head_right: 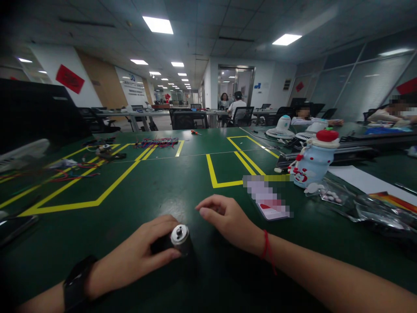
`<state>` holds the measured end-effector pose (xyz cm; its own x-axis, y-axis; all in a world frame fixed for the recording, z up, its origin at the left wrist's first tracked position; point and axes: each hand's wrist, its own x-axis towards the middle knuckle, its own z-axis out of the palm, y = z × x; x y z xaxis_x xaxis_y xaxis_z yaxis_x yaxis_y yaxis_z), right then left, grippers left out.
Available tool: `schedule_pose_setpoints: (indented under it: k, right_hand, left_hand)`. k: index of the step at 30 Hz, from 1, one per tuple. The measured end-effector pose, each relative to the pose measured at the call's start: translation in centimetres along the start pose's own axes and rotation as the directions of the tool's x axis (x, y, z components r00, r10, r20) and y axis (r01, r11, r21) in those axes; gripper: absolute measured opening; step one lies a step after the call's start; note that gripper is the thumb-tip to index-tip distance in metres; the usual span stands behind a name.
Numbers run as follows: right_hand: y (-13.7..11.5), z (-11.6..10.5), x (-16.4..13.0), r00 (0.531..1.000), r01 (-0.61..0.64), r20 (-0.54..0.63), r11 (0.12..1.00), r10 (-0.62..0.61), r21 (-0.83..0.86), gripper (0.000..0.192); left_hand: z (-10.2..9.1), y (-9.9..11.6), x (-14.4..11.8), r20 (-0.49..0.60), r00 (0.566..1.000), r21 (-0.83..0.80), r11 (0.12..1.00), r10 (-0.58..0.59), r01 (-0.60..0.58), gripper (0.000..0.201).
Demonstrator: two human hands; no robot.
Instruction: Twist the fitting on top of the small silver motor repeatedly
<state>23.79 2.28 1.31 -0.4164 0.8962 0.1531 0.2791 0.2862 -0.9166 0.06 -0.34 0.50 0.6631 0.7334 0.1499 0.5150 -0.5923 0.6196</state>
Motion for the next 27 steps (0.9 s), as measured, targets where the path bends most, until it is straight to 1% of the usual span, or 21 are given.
schedule_pose_setpoints:
  k: [2,3,5,9,12,14,16,18,20,22,24,26,27]
  right_hand:
    - [0.8,-0.3,0.1,0.995,-0.101,-0.022,0.994,0.102,0.047,0.019]
    - [1.0,-0.3,0.2,0.992,-0.121,-0.032,0.991,0.123,0.055,0.019]
    - [1.3,-0.2,0.2,0.992,-0.117,-0.033,0.992,0.119,0.054,0.018]
    - [1.3,0.0,0.3,0.995,-0.099,-0.001,0.995,0.099,0.018,0.018]
    - [1.4,-0.1,0.2,0.996,-0.087,0.01,0.995,0.088,-0.042,0.018]
    - [1.4,0.0,0.1,0.998,-0.037,0.037,0.991,0.042,-0.128,0.015]
    - [1.0,0.2,-0.2,0.996,0.072,0.058,0.977,-0.062,-0.203,0.011]
    - [0.4,0.8,-0.5,0.981,0.195,0.044,0.956,-0.189,-0.218,0.008]
    - [-0.4,1.6,-0.6,0.961,0.273,0.006,0.942,-0.277,-0.196,0.014]
    - [-1.1,2.3,-0.6,0.953,0.297,0.003,0.937,-0.301,-0.183,0.015]
    - [-1.5,2.6,-0.3,0.955,0.291,0.005,0.941,-0.295,-0.171,0.009]
    - [-1.6,2.4,0.0,0.962,0.263,-0.034,0.953,-0.271,-0.152,0.005]
    - [-1.5,2.0,0.1,0.965,0.245,-0.06,0.959,-0.256,-0.14,0.007]
  left_hand:
    - [0.0,0.0,0.0,-0.001,1.0,0.0,1.0,-0.005,0.005,0.012]
    - [0.0,0.0,0.0,-0.003,1.0,0.002,1.0,-0.008,0.008,0.013]
    - [0.0,0.0,0.0,-0.006,1.0,0.005,1.0,-0.01,0.01,0.014]
    - [0.0,0.0,0.0,-0.005,1.0,0.003,1.0,-0.012,0.012,0.014]
    - [0.0,0.1,0.0,-0.004,1.0,0.001,1.0,-0.012,0.012,0.013]
    - [0.0,0.1,0.0,-0.006,1.0,0.006,1.0,-0.009,0.009,0.012]
    - [0.0,0.1,0.0,-0.008,1.0,0.01,1.0,-0.005,0.006,0.012]
    - [0.1,0.0,0.0,-0.007,1.0,0.011,1.0,0.002,-0.002,0.011]
    - [0.2,-0.2,0.0,-0.009,1.0,0.009,1.0,0.014,-0.014,0.011]
    - [0.3,-0.3,0.0,-0.015,1.0,0.004,1.0,0.023,-0.023,0.012]
    - [0.3,-0.4,0.1,-0.018,1.0,0.0,1.0,0.02,-0.02,0.012]
    - [0.3,-0.3,0.2,-0.018,1.0,0.001,1.0,0.011,-0.011,0.012]
    - [0.3,-0.3,0.2,-0.017,1.0,0.002,1.0,0.007,-0.007,0.012]
